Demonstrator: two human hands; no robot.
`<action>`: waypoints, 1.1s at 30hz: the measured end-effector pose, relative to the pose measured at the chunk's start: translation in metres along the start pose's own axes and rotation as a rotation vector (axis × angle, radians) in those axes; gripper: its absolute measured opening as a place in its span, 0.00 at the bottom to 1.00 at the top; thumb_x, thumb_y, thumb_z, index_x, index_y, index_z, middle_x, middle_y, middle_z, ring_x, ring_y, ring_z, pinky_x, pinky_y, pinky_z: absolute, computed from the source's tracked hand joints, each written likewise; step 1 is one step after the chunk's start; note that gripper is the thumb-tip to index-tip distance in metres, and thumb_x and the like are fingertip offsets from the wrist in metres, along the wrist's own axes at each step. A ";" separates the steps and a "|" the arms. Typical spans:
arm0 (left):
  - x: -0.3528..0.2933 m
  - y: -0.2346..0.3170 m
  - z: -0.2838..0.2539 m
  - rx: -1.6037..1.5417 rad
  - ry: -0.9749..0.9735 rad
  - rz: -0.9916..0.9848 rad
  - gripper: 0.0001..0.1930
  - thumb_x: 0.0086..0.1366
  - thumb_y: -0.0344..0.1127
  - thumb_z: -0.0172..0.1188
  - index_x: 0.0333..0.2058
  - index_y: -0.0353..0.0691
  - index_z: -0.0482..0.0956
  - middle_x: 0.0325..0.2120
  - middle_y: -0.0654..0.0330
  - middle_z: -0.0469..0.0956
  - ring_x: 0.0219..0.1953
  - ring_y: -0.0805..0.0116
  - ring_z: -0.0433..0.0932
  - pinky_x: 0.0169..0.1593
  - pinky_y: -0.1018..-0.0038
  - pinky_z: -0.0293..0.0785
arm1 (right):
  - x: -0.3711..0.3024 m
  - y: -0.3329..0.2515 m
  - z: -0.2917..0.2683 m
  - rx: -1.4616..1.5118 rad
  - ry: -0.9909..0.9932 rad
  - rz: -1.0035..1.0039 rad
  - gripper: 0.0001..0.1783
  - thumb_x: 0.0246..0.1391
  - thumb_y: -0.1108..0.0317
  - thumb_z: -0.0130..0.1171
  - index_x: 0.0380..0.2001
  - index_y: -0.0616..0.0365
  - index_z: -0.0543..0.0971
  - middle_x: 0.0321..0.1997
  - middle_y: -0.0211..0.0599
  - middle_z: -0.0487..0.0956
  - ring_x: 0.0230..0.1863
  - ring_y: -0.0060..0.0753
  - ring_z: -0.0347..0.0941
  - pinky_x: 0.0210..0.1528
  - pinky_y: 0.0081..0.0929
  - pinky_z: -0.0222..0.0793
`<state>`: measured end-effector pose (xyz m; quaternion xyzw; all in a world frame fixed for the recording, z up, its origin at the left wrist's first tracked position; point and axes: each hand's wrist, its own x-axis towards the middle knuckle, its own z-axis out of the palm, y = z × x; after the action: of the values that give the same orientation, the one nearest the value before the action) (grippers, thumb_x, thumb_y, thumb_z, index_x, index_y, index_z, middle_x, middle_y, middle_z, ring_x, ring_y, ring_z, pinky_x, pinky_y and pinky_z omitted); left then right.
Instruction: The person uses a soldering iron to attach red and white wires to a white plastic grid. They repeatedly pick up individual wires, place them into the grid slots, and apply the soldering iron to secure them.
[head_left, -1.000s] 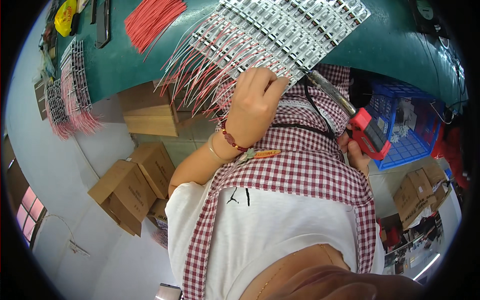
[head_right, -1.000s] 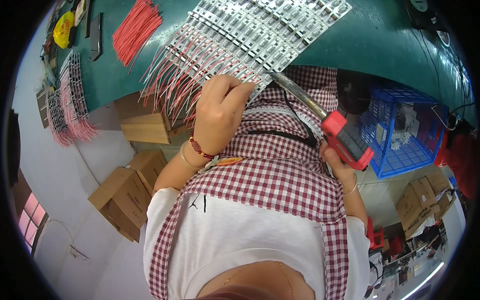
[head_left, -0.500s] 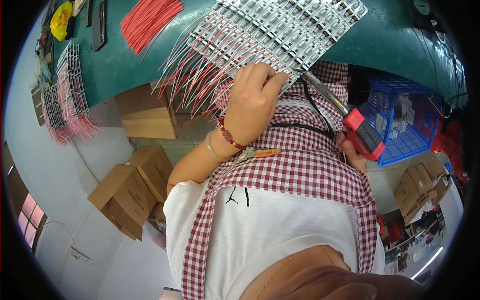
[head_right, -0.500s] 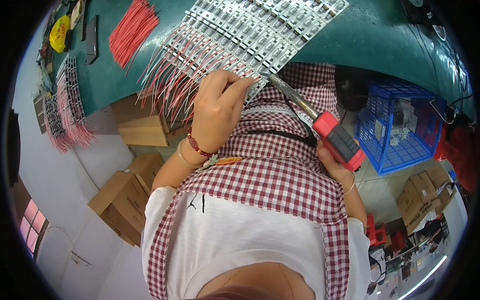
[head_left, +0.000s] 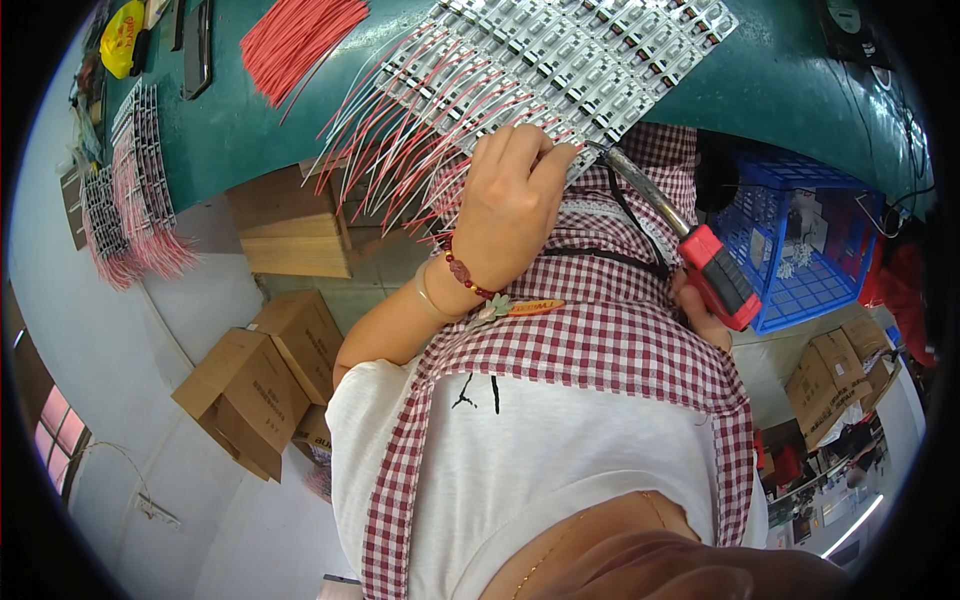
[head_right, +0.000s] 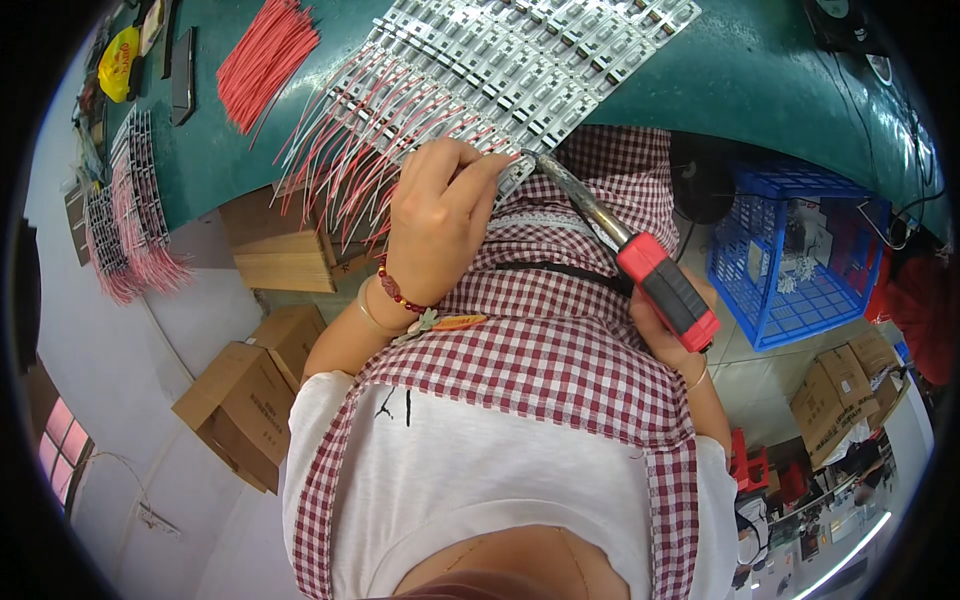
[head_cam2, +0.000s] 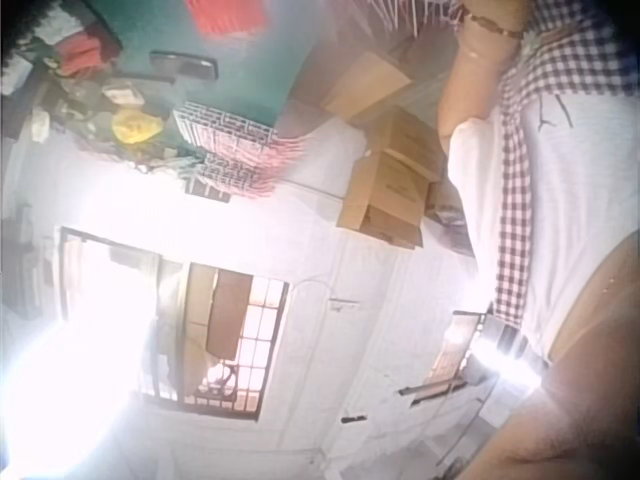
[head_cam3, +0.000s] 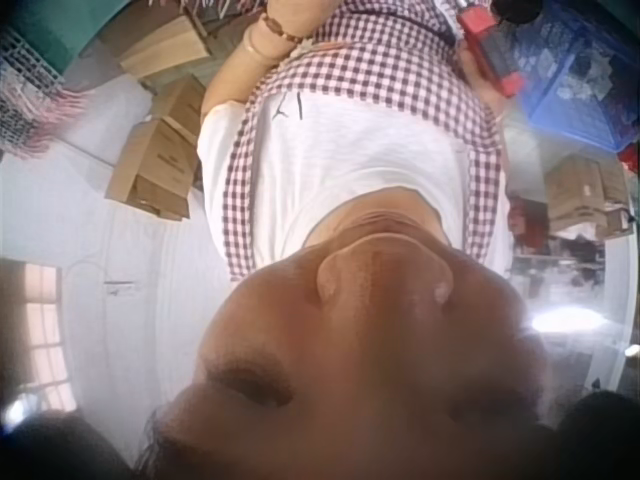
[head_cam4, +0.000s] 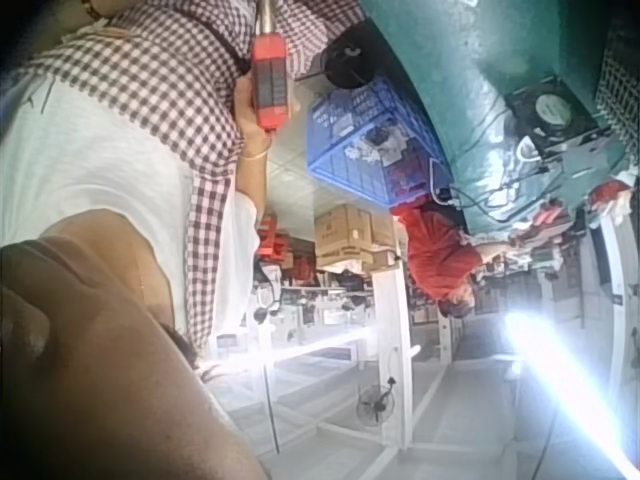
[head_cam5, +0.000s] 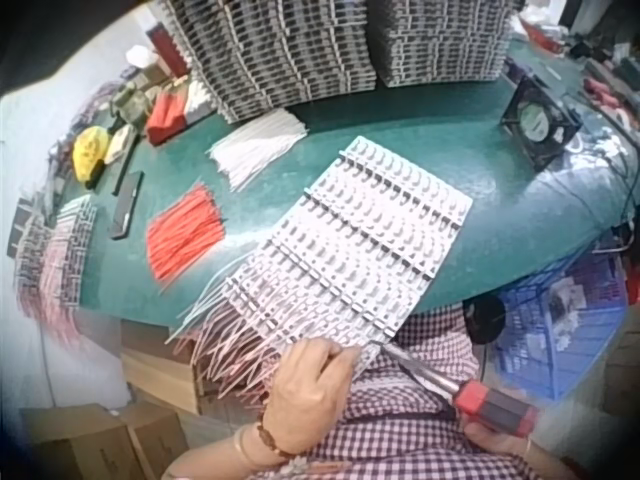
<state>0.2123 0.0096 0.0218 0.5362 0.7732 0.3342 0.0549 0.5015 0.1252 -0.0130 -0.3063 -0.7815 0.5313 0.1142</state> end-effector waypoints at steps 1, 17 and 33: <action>0.000 0.000 0.000 -0.001 0.000 0.003 0.11 0.50 0.21 0.62 0.35 0.38 0.80 0.26 0.59 0.70 0.31 0.61 0.71 0.35 0.69 0.66 | 0.000 0.001 0.001 -0.013 0.006 -0.011 0.10 0.42 0.72 0.63 0.31 0.62 0.79 0.25 0.41 0.75 0.23 0.42 0.72 0.25 0.30 0.65; 0.001 0.003 -0.001 0.030 -0.003 -0.029 0.11 0.50 0.21 0.62 0.34 0.38 0.80 0.27 0.60 0.70 0.31 0.61 0.71 0.36 0.68 0.66 | -0.006 0.003 0.000 -0.014 0.028 0.027 0.10 0.44 0.67 0.64 0.30 0.59 0.79 0.24 0.37 0.76 0.22 0.38 0.73 0.25 0.29 0.66; 0.002 0.003 0.000 0.058 -0.008 -0.037 0.10 0.51 0.22 0.62 0.34 0.39 0.80 0.26 0.60 0.70 0.31 0.61 0.71 0.35 0.68 0.66 | -0.011 0.008 -0.004 0.074 0.035 0.087 0.12 0.45 0.67 0.64 0.33 0.62 0.79 0.27 0.40 0.77 0.25 0.39 0.74 0.28 0.29 0.67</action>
<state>0.2143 0.0117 0.0241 0.5244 0.7921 0.3085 0.0486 0.5155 0.1237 -0.0170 -0.3446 -0.7453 0.5589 0.1159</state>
